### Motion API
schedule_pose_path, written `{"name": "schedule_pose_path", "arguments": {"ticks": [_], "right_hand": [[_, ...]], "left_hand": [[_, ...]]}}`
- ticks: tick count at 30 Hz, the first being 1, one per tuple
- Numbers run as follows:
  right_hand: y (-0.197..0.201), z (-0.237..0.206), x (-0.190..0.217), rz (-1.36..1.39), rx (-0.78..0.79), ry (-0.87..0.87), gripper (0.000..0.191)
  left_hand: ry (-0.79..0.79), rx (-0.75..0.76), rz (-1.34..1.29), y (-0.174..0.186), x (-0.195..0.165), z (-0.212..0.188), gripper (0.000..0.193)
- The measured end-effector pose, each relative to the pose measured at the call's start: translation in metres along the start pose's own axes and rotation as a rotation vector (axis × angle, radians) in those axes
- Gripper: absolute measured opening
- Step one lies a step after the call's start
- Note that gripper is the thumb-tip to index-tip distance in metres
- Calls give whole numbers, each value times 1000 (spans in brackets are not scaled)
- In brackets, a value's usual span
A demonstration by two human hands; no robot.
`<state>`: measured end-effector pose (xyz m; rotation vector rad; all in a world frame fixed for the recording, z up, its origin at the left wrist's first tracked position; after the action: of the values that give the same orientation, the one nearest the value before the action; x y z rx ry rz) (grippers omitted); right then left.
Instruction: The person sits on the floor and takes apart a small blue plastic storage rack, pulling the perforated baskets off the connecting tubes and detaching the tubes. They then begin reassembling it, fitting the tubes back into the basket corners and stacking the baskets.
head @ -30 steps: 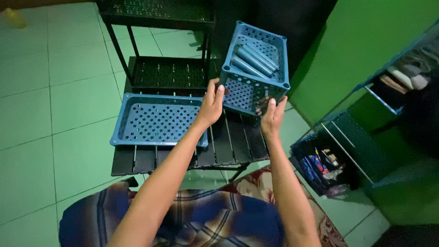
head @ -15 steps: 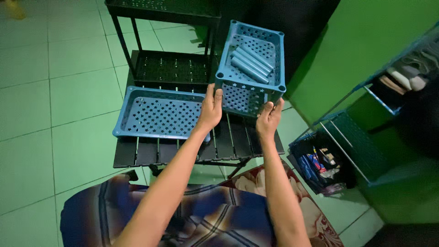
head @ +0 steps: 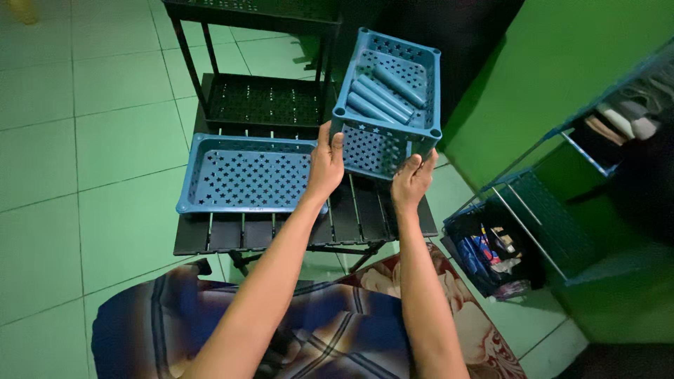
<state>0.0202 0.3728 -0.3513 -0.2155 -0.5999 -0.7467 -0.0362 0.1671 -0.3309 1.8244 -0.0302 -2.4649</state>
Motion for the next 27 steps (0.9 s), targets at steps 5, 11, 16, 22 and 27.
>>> {"name": "schedule_pose_path", "arguments": {"ticks": [5, 11, 16, 22, 27], "right_hand": [[0, -1, -1, 28, -3, 2, 48], [-5, -3, 0, 34, 22, -5, 46], [-5, -1, 6, 9, 11, 51, 41], [-4, -4, 1, -22, 9, 29, 39], [-2, -5, -1, -46, -12, 46, 37]], "left_hand": [[-130, -52, -14, 3, -10, 0, 48], [-168, 94, -75, 10, -10, 4, 42], [-147, 135, -161, 10, -13, 10, 46], [-135, 42, -104, 4, -9, 8, 50], [-126, 10, -91, 1, -6, 9, 50]]}}
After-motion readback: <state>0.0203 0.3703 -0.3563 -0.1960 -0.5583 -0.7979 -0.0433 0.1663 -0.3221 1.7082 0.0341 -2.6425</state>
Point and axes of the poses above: each hand's wrist, its own z-axis towards the middle knuckle, its own y-axis out of the back of the hand, x = y × z, the point moved 8 cm from there along z, towards the middle knuckle, and after that the axes turned 10 degrees about y, right-handed, at the moved point
